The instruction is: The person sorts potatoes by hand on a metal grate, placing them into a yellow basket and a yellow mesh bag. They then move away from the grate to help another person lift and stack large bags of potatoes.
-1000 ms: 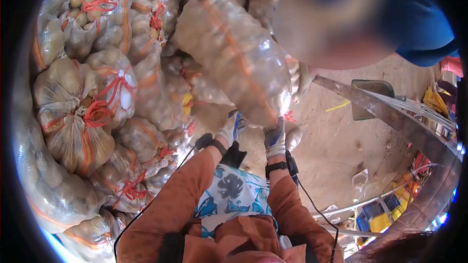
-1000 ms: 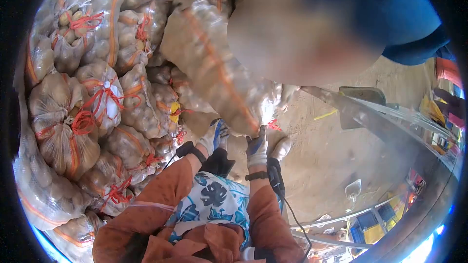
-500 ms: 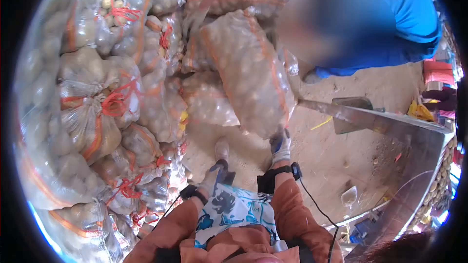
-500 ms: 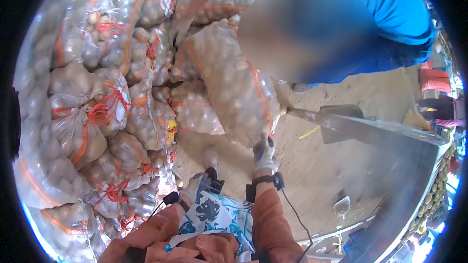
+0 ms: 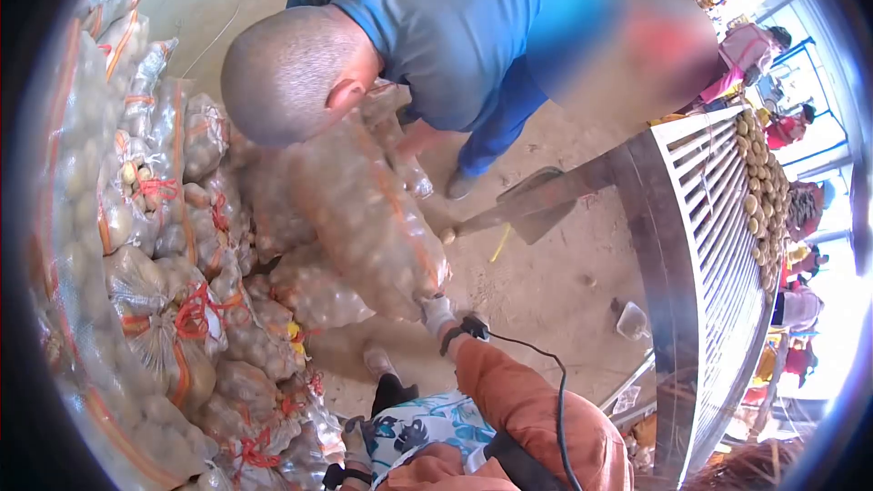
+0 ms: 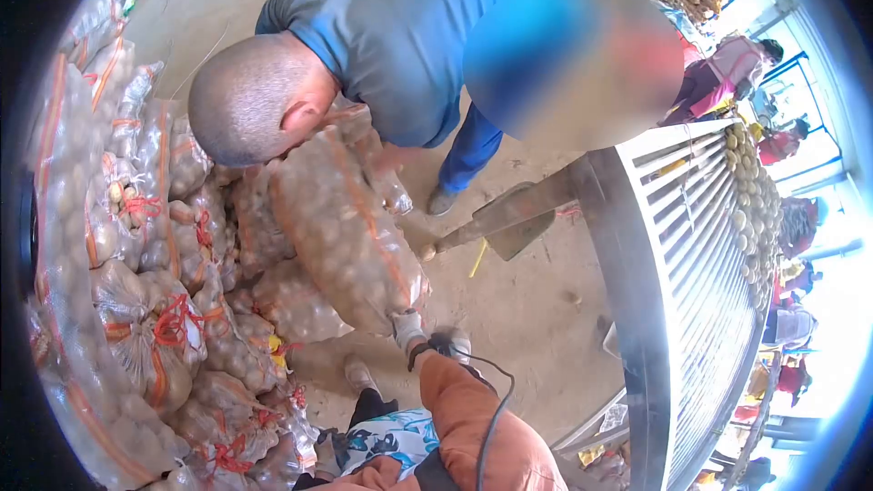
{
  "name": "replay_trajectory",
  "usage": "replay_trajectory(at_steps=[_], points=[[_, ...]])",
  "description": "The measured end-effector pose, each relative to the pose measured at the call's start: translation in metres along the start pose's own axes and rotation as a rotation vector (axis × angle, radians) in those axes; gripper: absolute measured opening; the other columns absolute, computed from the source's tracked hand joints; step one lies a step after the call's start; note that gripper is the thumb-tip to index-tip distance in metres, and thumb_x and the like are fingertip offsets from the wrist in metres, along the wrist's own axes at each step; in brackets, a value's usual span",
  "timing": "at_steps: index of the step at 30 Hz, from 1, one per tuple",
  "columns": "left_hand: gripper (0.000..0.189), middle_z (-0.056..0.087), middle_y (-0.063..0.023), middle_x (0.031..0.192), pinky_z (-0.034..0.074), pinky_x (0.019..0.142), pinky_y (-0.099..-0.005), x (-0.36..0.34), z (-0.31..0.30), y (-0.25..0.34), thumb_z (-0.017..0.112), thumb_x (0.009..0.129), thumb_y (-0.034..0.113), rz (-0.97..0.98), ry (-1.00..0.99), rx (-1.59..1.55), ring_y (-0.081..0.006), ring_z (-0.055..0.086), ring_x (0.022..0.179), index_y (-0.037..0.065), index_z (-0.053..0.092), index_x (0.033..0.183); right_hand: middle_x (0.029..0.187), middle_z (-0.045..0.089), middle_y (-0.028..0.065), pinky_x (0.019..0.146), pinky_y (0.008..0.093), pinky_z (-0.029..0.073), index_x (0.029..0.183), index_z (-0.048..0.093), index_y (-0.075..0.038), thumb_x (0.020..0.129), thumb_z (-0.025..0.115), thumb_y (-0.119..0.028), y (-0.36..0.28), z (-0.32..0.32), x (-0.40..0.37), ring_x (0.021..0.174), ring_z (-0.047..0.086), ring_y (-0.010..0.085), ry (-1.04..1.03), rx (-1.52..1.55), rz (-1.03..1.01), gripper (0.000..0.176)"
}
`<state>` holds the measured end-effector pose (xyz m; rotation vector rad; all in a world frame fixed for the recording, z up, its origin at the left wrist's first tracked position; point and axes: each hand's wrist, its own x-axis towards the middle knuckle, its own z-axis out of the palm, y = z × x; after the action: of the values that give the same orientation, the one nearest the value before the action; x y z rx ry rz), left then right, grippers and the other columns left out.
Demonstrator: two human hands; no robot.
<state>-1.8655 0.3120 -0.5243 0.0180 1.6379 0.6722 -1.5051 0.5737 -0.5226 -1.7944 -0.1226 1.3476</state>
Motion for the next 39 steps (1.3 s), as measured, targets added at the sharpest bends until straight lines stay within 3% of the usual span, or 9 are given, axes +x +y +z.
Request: replay_trajectory(at_steps=[4, 11, 14, 21, 23, 26, 30, 31, 39], points=[[0.020, 0.068, -0.0083, 0.078, 0.056, 0.060, -0.0322, -0.031, 0.000, 0.022, 0.058, 0.094, 0.020, 0.022, -0.005, 0.128, -0.0204, 0.064, 0.059, 0.008, 0.066, 0.108, 0.051, 0.050, -0.0015, 0.036, 0.0345, 0.036, 0.071, 0.062, -0.016, 0.086, 0.074, -0.025, 0.026, -0.003, -0.038, 0.039, 0.046, 0.0165, -0.085, 0.105, 0.335, 0.021], [0.026, 0.071, -0.0151, 0.098, 0.059, 0.069, -0.0411, -0.060, 0.046, 0.096, 0.059, 0.096, 0.027, 0.091, -0.101, -0.072, -0.0299, 0.069, 0.081, 0.009, 0.063, 0.114, 0.059, 0.051, 0.0093, 0.035, 0.0461, 0.041, 0.091, 0.058, -0.011, 0.090, 0.069, -0.023, -0.031, 0.022, -0.057, 0.038, 0.047, 0.0299, 0.121, 0.109, 0.186, 0.016], [0.015, 0.069, -0.0129, 0.089, 0.060, 0.065, -0.0374, -0.073, 0.068, 0.123, 0.057, 0.097, 0.014, 0.075, -0.094, -0.165, -0.0273, 0.070, 0.074, 0.008, 0.063, 0.109, 0.067, 0.055, 0.0113, 0.036, 0.0477, 0.041, 0.097, 0.056, -0.010, 0.091, 0.067, -0.020, -0.045, 0.014, -0.059, 0.045, 0.052, 0.0294, 0.133, 0.068, 0.158, 0.015], [0.021, 0.071, -0.0135, 0.093, 0.060, 0.068, -0.0363, -0.076, 0.065, 0.109, 0.061, 0.096, 0.022, 0.096, -0.100, -0.217, -0.0274, 0.071, 0.075, 0.006, 0.063, 0.108, 0.066, 0.053, 0.0074, 0.035, 0.0445, 0.039, 0.097, 0.055, -0.013, 0.093, 0.061, -0.019, -0.038, 0.023, -0.083, 0.048, 0.053, 0.0280, 0.061, -0.091, 0.253, 0.010], [0.023, 0.072, -0.0123, 0.093, 0.060, 0.071, -0.0355, -0.070, 0.064, 0.106, 0.061, 0.097, 0.027, 0.086, -0.115, -0.231, -0.0267, 0.070, 0.077, 0.007, 0.064, 0.108, 0.065, 0.052, 0.0064, 0.034, 0.0417, 0.037, 0.090, 0.053, -0.018, 0.095, 0.058, -0.027, 0.026, 0.001, -0.034, 0.044, 0.049, 0.0243, -0.268, 0.591, 0.297, 0.012], [0.024, 0.073, -0.0109, 0.092, 0.059, 0.071, -0.0338, -0.066, 0.087, 0.132, 0.060, 0.097, 0.029, 0.119, -0.070, -0.221, -0.0245, 0.070, 0.076, 0.008, 0.066, 0.107, 0.067, 0.054, 0.0067, 0.036, 0.0452, 0.037, 0.088, 0.054, -0.016, 0.094, 0.057, -0.027, -0.045, 0.013, -0.084, 0.049, 0.053, 0.0275, -0.152, 0.081, 0.082, 0.012], [0.034, 0.070, -0.0047, 0.104, 0.056, 0.081, -0.0326, -0.073, 0.129, 0.199, 0.056, 0.099, 0.041, 0.094, 0.034, -0.387, -0.0192, 0.068, 0.091, 0.011, 0.068, 0.110, 0.065, 0.054, 0.0030, 0.042, 0.0373, 0.037, 0.087, 0.054, -0.018, 0.094, 0.060, -0.026, -0.220, 0.011, -0.239, 0.051, 0.053, 0.0238, -0.133, -0.044, -0.001, 0.013], [0.042, 0.069, -0.0032, 0.107, 0.054, 0.086, -0.0344, -0.028, 0.152, 0.193, 0.055, 0.099, 0.047, 0.399, -0.359, -0.829, -0.0181, 0.065, 0.094, 0.011, 0.066, 0.118, 0.064, 0.054, 0.0032, 0.042, 0.0376, 0.037, 0.088, 0.053, -0.017, 0.095, 0.060, -0.026, -0.270, 0.001, -0.307, 0.051, 0.054, 0.0238, -0.129, 0.000, -0.045, 0.013], [0.049, 0.066, -0.0071, 0.119, 0.050, 0.095, -0.0376, -0.181, 0.316, 0.413, 0.056, 0.098, 0.043, 0.501, -0.950, -0.223, -0.0221, 0.064, 0.103, 0.009, 0.057, 0.133, 0.067, 0.058, 0.0013, 0.045, 0.0305, 0.044, 0.087, 0.064, -0.009, 0.093, 0.065, -0.031, -0.406, -0.091, -0.541, 0.053, 0.056, 0.0140, -0.249, -0.306, -0.255, 0.023]])
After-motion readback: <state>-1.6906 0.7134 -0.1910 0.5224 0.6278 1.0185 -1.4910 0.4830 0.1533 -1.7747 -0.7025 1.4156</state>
